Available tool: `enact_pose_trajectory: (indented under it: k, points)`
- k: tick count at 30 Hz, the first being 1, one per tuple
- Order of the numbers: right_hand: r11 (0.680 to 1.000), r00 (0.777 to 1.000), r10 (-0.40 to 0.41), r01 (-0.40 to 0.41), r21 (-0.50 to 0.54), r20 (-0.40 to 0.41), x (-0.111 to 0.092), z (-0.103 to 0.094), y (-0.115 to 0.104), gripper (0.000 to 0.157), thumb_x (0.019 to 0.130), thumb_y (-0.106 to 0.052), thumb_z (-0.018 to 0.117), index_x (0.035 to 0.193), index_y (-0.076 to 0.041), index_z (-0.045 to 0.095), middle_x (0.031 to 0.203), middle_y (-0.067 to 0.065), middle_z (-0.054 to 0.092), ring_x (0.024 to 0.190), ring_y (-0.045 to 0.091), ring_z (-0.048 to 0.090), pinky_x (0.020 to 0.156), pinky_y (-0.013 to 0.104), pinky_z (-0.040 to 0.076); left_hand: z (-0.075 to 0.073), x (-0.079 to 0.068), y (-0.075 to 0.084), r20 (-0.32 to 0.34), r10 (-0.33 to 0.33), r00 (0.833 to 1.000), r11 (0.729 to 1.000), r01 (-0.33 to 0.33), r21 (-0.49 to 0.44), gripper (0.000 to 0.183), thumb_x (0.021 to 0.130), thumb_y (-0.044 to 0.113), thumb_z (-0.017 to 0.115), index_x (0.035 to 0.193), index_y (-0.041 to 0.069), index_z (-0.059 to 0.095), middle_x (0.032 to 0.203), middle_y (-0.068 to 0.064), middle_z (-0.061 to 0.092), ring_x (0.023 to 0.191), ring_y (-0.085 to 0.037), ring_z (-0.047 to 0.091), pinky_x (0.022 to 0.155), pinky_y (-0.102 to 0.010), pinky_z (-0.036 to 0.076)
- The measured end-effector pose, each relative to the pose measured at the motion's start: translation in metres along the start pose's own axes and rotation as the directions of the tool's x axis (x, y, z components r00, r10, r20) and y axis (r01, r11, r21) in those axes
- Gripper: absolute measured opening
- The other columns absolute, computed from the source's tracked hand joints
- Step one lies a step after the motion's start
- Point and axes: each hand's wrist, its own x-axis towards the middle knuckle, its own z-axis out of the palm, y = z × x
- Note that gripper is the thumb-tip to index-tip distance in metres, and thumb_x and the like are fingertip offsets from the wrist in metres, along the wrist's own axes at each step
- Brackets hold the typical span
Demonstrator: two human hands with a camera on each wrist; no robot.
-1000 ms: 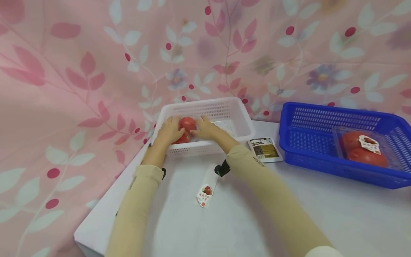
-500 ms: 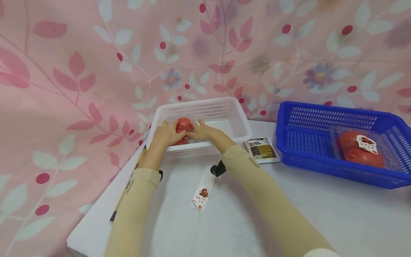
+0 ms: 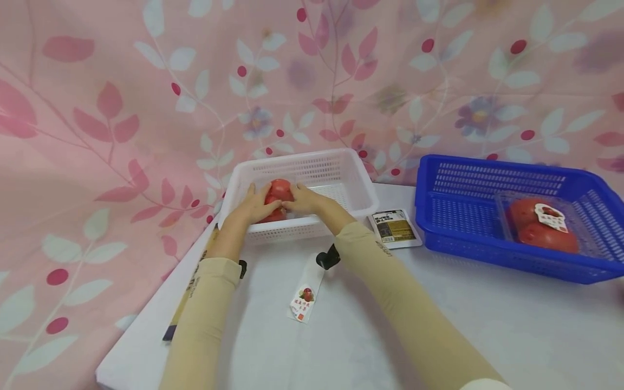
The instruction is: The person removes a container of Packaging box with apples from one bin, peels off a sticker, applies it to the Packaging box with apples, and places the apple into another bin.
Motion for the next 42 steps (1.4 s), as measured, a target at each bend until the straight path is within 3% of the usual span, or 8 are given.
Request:
enact_pose_trajectory:
  k: [7, 13, 24, 27, 31, 37, 42]
  points:
    - [0.982, 0.984, -0.154, 0.142, -0.129, -0.090, 0.007, -0.001, -0.001, 0.058, 0.093, -0.025, 0.050, 0.138, 0.007, 0.031, 0.145, 0.019, 0.029, 0.130, 0.029, 0.032, 0.105, 0.038, 0.028, -0.001, 0.002, -0.003, -0.008, 0.056, 0.998, 0.997, -0.057, -0.061, 0.074, 0.092, 0.047, 0.045, 0.147, 0.010, 0.013, 0.149, -0.026, -0.002, 0.136, -0.039, 0.000, 0.102, -0.061, 0.016]
    - [0.992, 0.988, -0.092, 0.080, -0.099, -0.123, 0.004, -0.001, 0.002, 0.053, 0.093, -0.028, 0.051, 0.136, 0.002, 0.038, 0.140, 0.015, 0.038, 0.121, 0.026, 0.043, 0.099, 0.038, 0.037, 0.000, 0.002, 0.000, -0.025, 0.112, 0.993, 0.991, -0.114, -0.075, 0.069, 0.091, 0.047, 0.045, 0.146, 0.011, 0.022, 0.149, -0.025, 0.007, 0.136, -0.039, 0.006, 0.103, -0.059, 0.017]
    - [0.982, 0.977, -0.114, 0.084, -0.170, -0.178, 0.001, -0.003, 0.001, 0.052, 0.095, -0.029, 0.043, 0.139, -0.001, 0.035, 0.144, 0.016, 0.030, 0.130, 0.027, 0.032, 0.103, 0.043, 0.030, -0.001, 0.007, 0.007, -0.100, 0.206, 0.974, 0.978, -0.208, -0.012, 0.057, 0.094, 0.035, 0.044, 0.141, 0.005, 0.033, 0.145, -0.029, 0.019, 0.133, -0.042, 0.017, 0.104, -0.055, 0.019]
    - [0.984, 0.974, -0.086, 0.051, -0.169, -0.208, -0.001, -0.004, 0.000, 0.054, 0.095, -0.032, 0.042, 0.141, -0.005, 0.034, 0.146, 0.013, 0.027, 0.131, 0.028, 0.029, 0.101, 0.055, 0.026, -0.002, 0.005, 0.008, -0.130, 0.208, 0.970, 0.977, -0.211, -0.016, 0.057, 0.094, 0.037, 0.044, 0.142, 0.008, 0.033, 0.145, -0.029, 0.019, 0.132, -0.043, 0.020, 0.103, -0.056, 0.021]
    - [0.986, 0.965, -0.023, -0.021, -0.167, -0.260, -0.012, -0.011, 0.005, 0.055, 0.095, -0.039, 0.040, 0.143, -0.014, 0.032, 0.149, 0.006, 0.024, 0.130, 0.030, 0.033, 0.096, 0.066, 0.020, -0.003, 0.004, 0.020, -0.182, 0.260, 0.948, 0.965, -0.264, 0.002, 0.055, 0.094, 0.038, 0.045, 0.140, 0.008, 0.036, 0.144, -0.028, 0.022, 0.131, -0.043, 0.023, 0.102, -0.057, 0.023]
    - [0.975, 0.940, -0.051, -0.026, -0.219, -0.338, -0.036, -0.038, 0.004, 0.054, 0.093, -0.039, 0.041, 0.142, -0.015, 0.035, 0.148, 0.006, 0.027, 0.124, 0.035, 0.039, 0.093, 0.058, 0.024, -0.014, -0.006, 0.050, -0.229, 0.321, 0.919, 0.947, -0.316, 0.059, 0.054, 0.094, 0.039, 0.043, 0.140, 0.011, 0.037, 0.145, -0.026, 0.022, 0.128, -0.044, 0.030, 0.098, -0.057, 0.030]
    - [0.968, 0.919, -0.087, -0.014, -0.252, -0.386, -0.061, -0.064, 0.001, 0.053, 0.092, -0.036, 0.043, 0.141, -0.014, 0.038, 0.146, 0.006, 0.029, 0.127, 0.030, 0.035, 0.091, 0.054, 0.025, -0.026, -0.014, 0.074, -0.266, 0.362, 0.894, 0.932, -0.352, 0.085, 0.053, 0.094, 0.040, 0.043, 0.140, 0.014, 0.037, 0.145, -0.024, 0.023, 0.128, -0.041, 0.032, 0.095, -0.056, 0.034]
